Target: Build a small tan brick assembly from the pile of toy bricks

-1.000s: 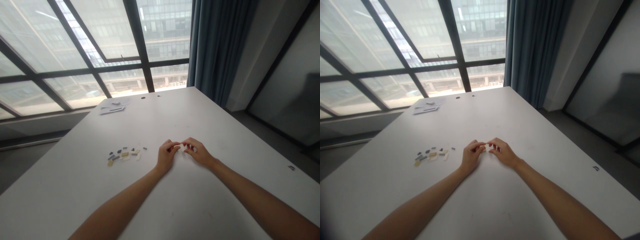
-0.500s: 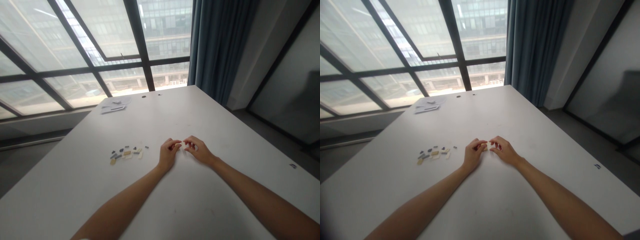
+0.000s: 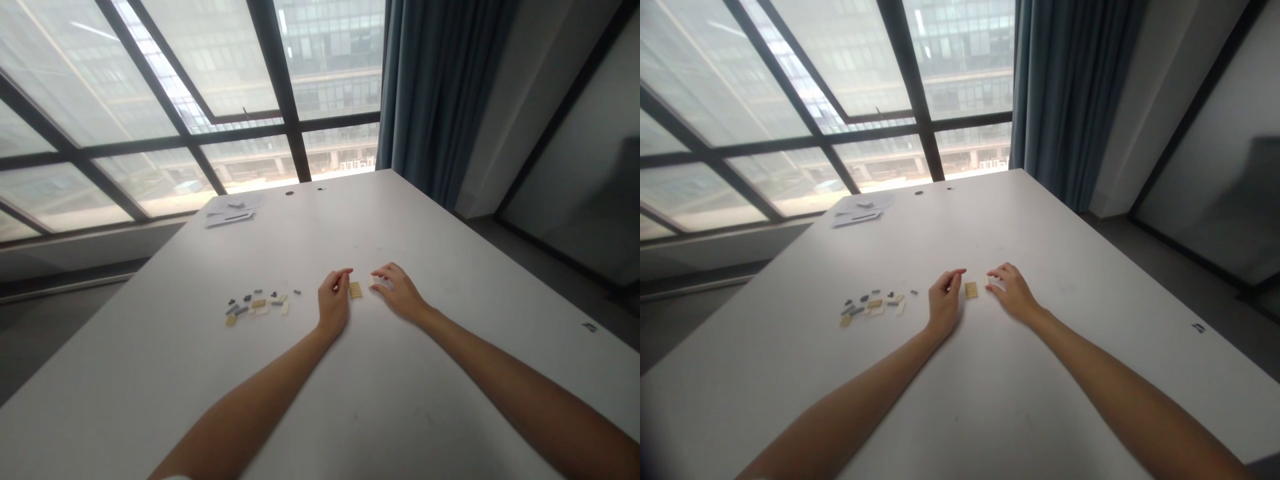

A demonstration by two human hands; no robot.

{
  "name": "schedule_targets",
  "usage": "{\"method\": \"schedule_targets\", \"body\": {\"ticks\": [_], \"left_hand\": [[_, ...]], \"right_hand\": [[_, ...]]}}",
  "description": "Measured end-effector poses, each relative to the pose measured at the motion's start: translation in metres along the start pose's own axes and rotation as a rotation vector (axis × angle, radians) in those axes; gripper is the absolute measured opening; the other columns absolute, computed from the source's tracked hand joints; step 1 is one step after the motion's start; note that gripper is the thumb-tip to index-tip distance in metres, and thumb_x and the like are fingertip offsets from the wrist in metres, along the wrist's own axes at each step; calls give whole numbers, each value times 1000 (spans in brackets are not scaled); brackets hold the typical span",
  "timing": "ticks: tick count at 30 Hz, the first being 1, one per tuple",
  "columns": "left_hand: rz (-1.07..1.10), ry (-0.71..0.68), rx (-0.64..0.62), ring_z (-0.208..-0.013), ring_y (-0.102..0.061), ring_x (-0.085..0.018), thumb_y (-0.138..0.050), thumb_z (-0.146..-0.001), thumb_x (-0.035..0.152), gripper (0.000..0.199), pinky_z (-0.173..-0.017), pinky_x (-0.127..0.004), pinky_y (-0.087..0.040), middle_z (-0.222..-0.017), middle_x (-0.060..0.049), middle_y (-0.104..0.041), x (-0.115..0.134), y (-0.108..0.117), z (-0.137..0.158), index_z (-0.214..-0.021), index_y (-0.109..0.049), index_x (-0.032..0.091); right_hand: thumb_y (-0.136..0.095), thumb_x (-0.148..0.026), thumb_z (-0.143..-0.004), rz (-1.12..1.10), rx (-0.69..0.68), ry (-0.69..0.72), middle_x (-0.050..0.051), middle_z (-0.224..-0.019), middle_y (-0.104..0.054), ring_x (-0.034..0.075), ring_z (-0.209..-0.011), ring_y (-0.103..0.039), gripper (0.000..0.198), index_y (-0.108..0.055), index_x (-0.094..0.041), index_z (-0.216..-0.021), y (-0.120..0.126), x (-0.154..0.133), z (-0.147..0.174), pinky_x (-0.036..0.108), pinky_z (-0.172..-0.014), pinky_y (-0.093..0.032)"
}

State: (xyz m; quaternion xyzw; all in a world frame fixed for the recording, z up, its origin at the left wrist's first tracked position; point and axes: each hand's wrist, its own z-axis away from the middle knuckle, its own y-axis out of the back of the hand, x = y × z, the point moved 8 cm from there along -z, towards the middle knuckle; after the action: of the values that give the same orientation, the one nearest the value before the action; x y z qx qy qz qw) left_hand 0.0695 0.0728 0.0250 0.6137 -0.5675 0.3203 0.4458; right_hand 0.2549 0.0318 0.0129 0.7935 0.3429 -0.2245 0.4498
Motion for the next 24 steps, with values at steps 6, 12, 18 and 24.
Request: {"method": "schedule_targets", "body": {"ticks": [6,12,18,24], "left_hand": [[31,21,29,-93,-63,-19,-51,-95,35,30,-77,-28,-47,-101,-7,-73,-3,2,-1,-100,-74,18],[27,12,20,-95,-64,-19,-51,-95,34,29,-79,-28,-48,-100,-7,-74,-3,1,-1,-99,-74,17],[21,7,26,-93,-64,-18,-51,-95,34,28,-78,-27,-48,-100,-6,-74,-1,2,0,-99,-74,17],[34,13,21,-91,-63,-18,-52,-95,35,29,-75,-27,-47,-100,-7,-73,0,1,0,-99,-74,17]], "right_hand": [[-75,-26,-81,161,-98,-33,6,-100,-62,23,-100,-54,21,-73,-23,-102,-11,4,0,39,-91,-41],[-73,-28,-82,243,-178,-68,6,-100,-64,23,-97,-54,22,-74,-23,-103,-18,9,-1,38,-88,-39],[-71,-30,-80,248,-179,-57,6,-100,-65,23,-98,-54,29,-73,-22,-107,-16,6,-1,37,-90,-39],[-70,-23,-76,235,-126,-89,6,-91,-63,22,-91,-53,19,-74,-20,-94,-11,3,0,36,-85,-41]]}}
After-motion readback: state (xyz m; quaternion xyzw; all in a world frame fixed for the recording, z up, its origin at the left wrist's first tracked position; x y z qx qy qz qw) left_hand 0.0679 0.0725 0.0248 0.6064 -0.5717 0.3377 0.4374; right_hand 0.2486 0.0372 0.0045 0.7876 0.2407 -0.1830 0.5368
